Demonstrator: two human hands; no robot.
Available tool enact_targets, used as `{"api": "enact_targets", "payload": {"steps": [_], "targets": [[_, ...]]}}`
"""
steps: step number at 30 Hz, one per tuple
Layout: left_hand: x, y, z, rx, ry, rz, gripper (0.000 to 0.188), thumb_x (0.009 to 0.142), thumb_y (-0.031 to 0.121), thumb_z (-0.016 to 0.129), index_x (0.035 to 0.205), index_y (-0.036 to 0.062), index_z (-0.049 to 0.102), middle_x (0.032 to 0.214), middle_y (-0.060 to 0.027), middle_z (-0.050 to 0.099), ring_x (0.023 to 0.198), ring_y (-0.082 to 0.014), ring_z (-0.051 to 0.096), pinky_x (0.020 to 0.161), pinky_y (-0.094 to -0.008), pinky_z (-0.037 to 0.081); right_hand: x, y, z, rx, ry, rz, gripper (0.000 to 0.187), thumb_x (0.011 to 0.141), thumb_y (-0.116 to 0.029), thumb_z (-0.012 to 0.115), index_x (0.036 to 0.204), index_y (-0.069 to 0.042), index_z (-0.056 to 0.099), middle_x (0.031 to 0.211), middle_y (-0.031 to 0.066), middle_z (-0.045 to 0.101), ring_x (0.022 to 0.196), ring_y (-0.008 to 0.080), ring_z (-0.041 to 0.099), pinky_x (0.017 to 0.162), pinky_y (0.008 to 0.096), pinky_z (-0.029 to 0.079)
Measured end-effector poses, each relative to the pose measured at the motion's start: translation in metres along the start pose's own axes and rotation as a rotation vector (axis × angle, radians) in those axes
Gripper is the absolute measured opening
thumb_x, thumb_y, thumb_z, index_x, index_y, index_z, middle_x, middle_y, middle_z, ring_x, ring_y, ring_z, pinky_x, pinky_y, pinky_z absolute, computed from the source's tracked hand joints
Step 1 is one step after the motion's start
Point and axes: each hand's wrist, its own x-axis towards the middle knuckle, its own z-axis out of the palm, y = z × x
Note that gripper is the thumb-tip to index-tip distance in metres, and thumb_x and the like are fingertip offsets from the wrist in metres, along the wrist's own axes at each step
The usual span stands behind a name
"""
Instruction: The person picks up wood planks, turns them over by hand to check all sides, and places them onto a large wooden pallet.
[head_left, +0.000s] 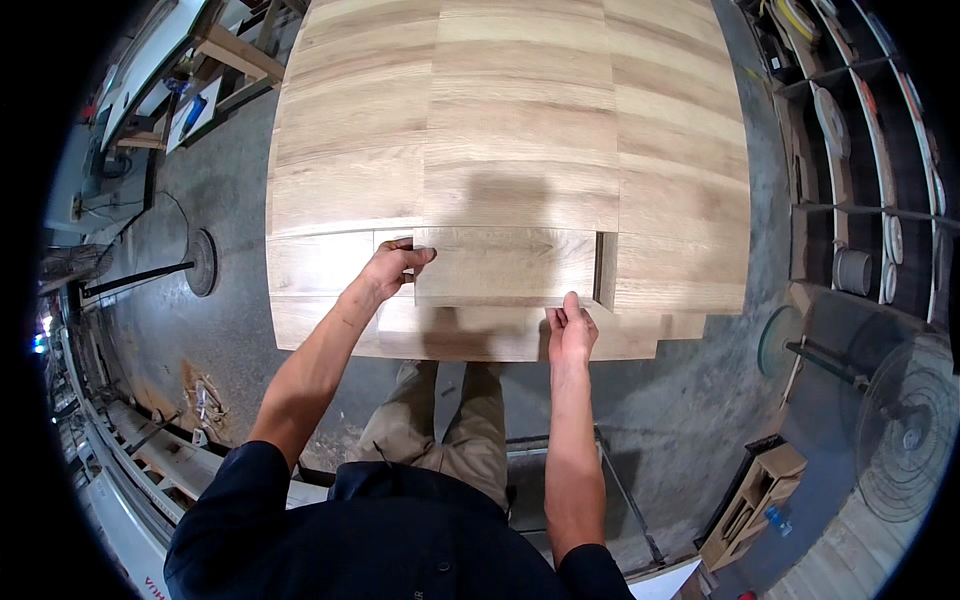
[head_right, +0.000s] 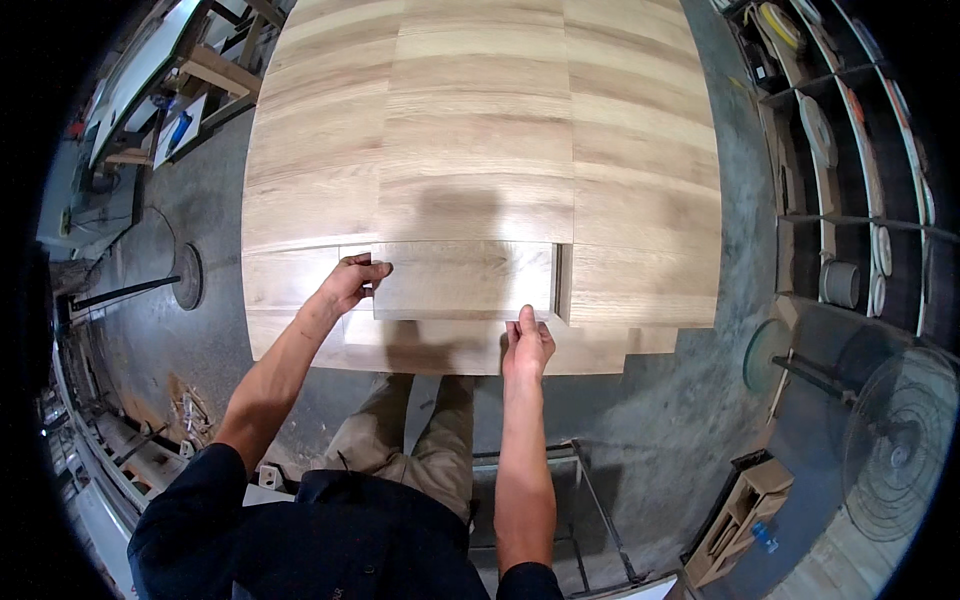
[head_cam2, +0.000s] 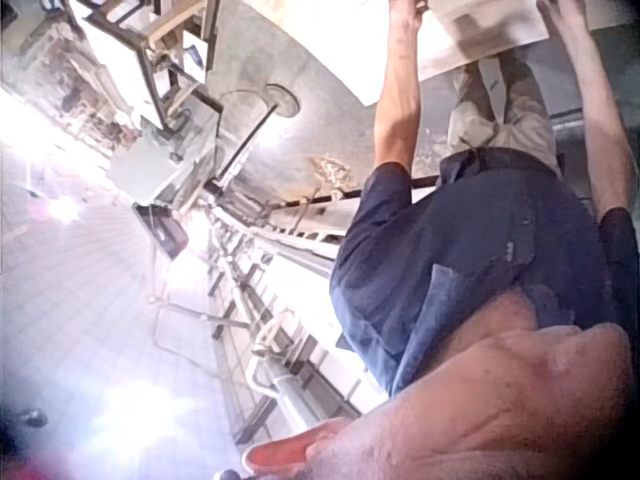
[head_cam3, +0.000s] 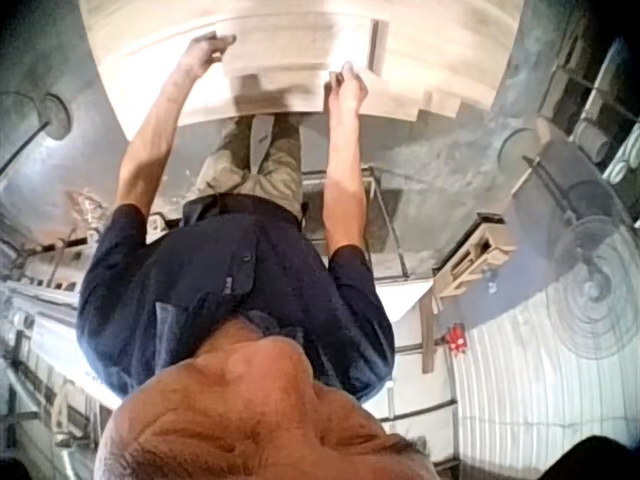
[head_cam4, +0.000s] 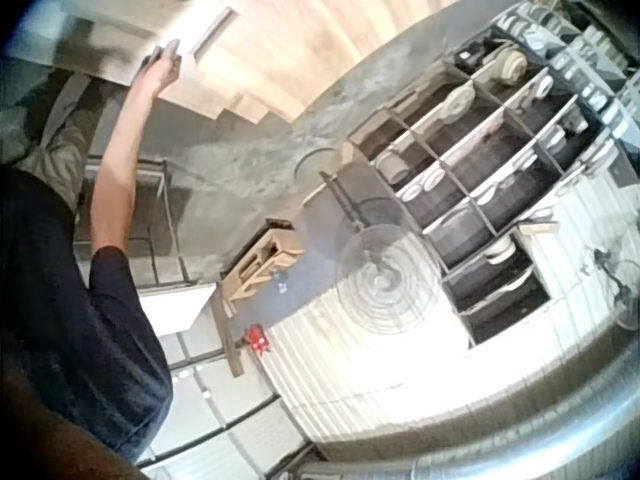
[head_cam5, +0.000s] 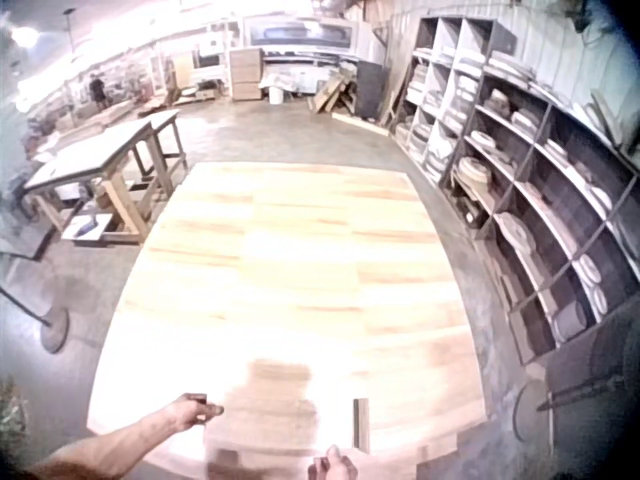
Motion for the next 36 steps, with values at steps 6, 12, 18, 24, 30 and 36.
{"api": "enact_targets", "payload": {"steps": [6, 12, 18, 24, 30, 36], "targets": [[0.001, -0.005, 0.023, -0.02, 0.073, 0.022, 0.011, 0.08, 0.009, 0.072, 0.088, 0.0116, 0.066, 0.082, 0.0024, 0.065, 0.071, -0.01, 0.056, 0.067, -0.0307, 0.043, 0.004, -0.015, -0.005, -0.028, 0.015, 0.014, 0.017, 0.087, -0.013, 0.07, 0.079, -0.011, 0.055, 0.082, -0.0009, 0.061, 0.075, 0.0108, 0.055, 0.078, 0.0323, 0.049], [0.013, -0.017, 0.022, 0.076, 0.111, 0.068, 0.015, 0.081, 0.01, 0.072, 0.095, 0.0066, 0.065, 0.086, -0.0016, 0.065, 0.075, -0.0119, 0.058, 0.067, -0.0302, 0.045, 0.008, -0.016, -0.008, -0.047, 0.029, 0.033, 0.013, 0.089, -0.016, 0.068, 0.085, -0.009, 0.058, 0.085, -0.0001, 0.061, 0.079, 0.0118, 0.056, 0.078, 0.0309, 0.047], [0.004, -0.01, 0.046, 0.099, 0.125, 0.107, 0.016, 0.086, 0.012, 0.066, 0.095, -0.0002, 0.062, 0.079, -0.003, 0.061, 0.068, -0.0106, 0.053, 0.06, -0.0267, 0.042, 0.006, -0.02, 0.009, -0.088, 0.096, 0.056, 0.024, 0.096, -0.026, 0.058, 0.106, -0.005, 0.054, 0.109, 0.004, 0.057, 0.097, 0.0143, 0.053, 0.086, 0.0345, 0.043], [0.008, -0.004, 0.041, 0.221, 0.092, 0.048, 0.026, 0.087, 0.014, 0.062, 0.105, -0.0045, 0.058, 0.084, -0.0043, 0.057, 0.073, -0.0126, 0.047, 0.067, -0.0289, 0.04, 0.011, -0.021, 0.017, -0.002, 0.165, 0.092, 0.028, 0.096, -0.028, 0.056, 0.111, -0.004, 0.053, 0.114, 0.0049, 0.055, 0.102, 0.0154, 0.051, 0.086, 0.0346, 0.042], [0.015, -0.014, 0.031, 0.247, 0.054, 0.11, 0.033, 0.089, 0.023, 0.063, 0.111, -0.0012, 0.058, 0.096, -0.0059, 0.062, 0.085, -0.0157, 0.056, 0.077, -0.0302, 0.045, -0.002, -0.026, 0.003, -0.025, 0.15, 0.161, 0.033, 0.097, -0.031, 0.054, 0.118, -0.004, 0.053, 0.106, 0.0065, 0.059, 0.093, 0.0182, 0.055, 0.083, 0.0364, 0.045], [-0.01, -0.062, -0.003, 0.141, 0.215, 0.146, 0.087, 0.082, 0.038, 0.07, 0.143, -0.0061, 0.027, 0.133, -0.0183, 0.049, 0.115, -0.0255, 0.049, 0.094, -0.0375, 0.04, -0.103, 0.004, -0.077, 0.057, -0.06, -0.017, 0.024, 0.1, -0.022, 0.049, 0.105, 0.0, 0.058, 0.09, 0.0074, 0.062, 0.08, 0.0166, 0.059, 0.071, 0.0289, 0.051]]}}
